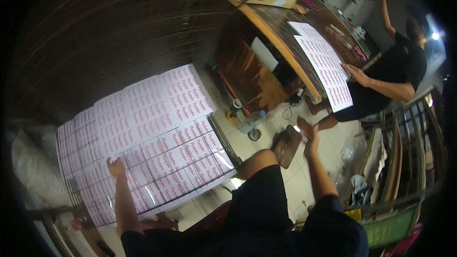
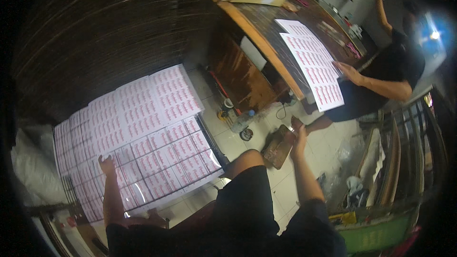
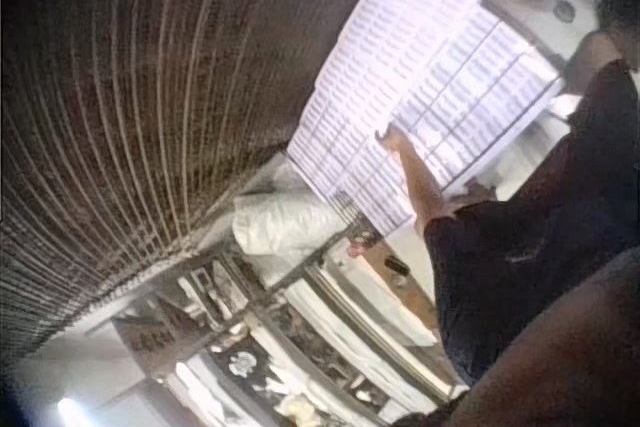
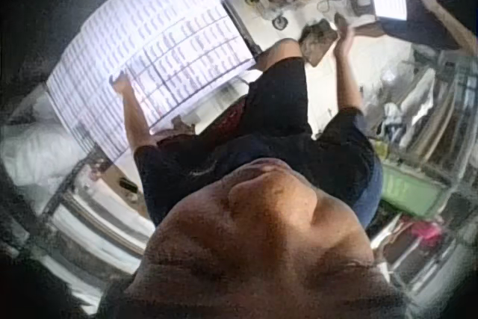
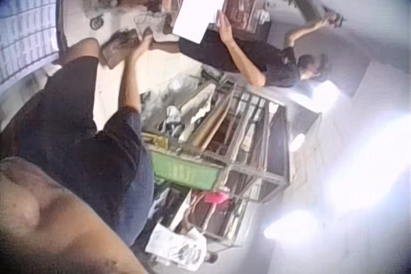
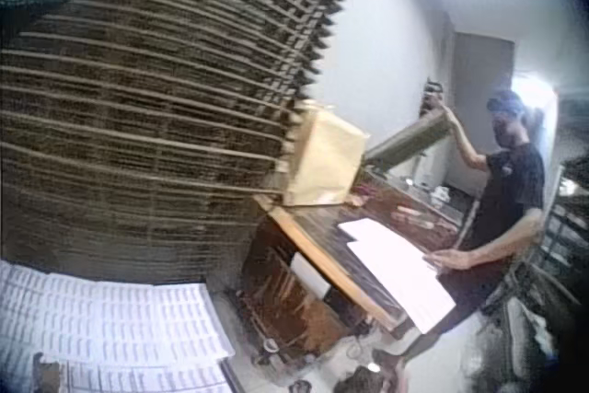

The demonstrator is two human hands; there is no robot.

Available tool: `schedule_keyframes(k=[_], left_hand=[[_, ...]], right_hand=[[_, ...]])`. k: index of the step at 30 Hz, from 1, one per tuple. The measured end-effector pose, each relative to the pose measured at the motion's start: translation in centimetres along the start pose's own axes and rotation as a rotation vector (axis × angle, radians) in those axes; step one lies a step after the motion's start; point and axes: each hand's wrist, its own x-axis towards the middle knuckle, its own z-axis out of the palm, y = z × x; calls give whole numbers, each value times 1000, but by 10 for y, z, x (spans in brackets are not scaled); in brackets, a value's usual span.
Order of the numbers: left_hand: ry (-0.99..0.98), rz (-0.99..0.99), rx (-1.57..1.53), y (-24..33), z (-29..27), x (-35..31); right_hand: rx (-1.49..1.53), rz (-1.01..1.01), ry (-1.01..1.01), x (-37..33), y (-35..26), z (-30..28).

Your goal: The person repeatedly picks up sheets of printed paper from a drying rack and hands them to a coworker across a table. The coworker stacks the sheets. The camera wearer continues this repetitive transfer of paper sheets throughout the clip.

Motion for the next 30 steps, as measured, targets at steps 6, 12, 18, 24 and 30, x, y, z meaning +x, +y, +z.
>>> schedule_keyframes(k=[6,12,18,24,30], left_hand=[[-457,643,405,14,-46,-43],[-731,570,548,90,-100,-158],[-952,663,853,122,-146,-221],[-1138,978,1020,140,-166,-276],[-1253,925,651,133,-79,-376]], right_hand=[[799,-83,24,101,-112,-45],[852,-78,-75,98,-171,-47],[415,27,-281,116,-171,-63],[309,-106,-157,52,-187,-29],[590,-222,-192,-64,-160,40]])
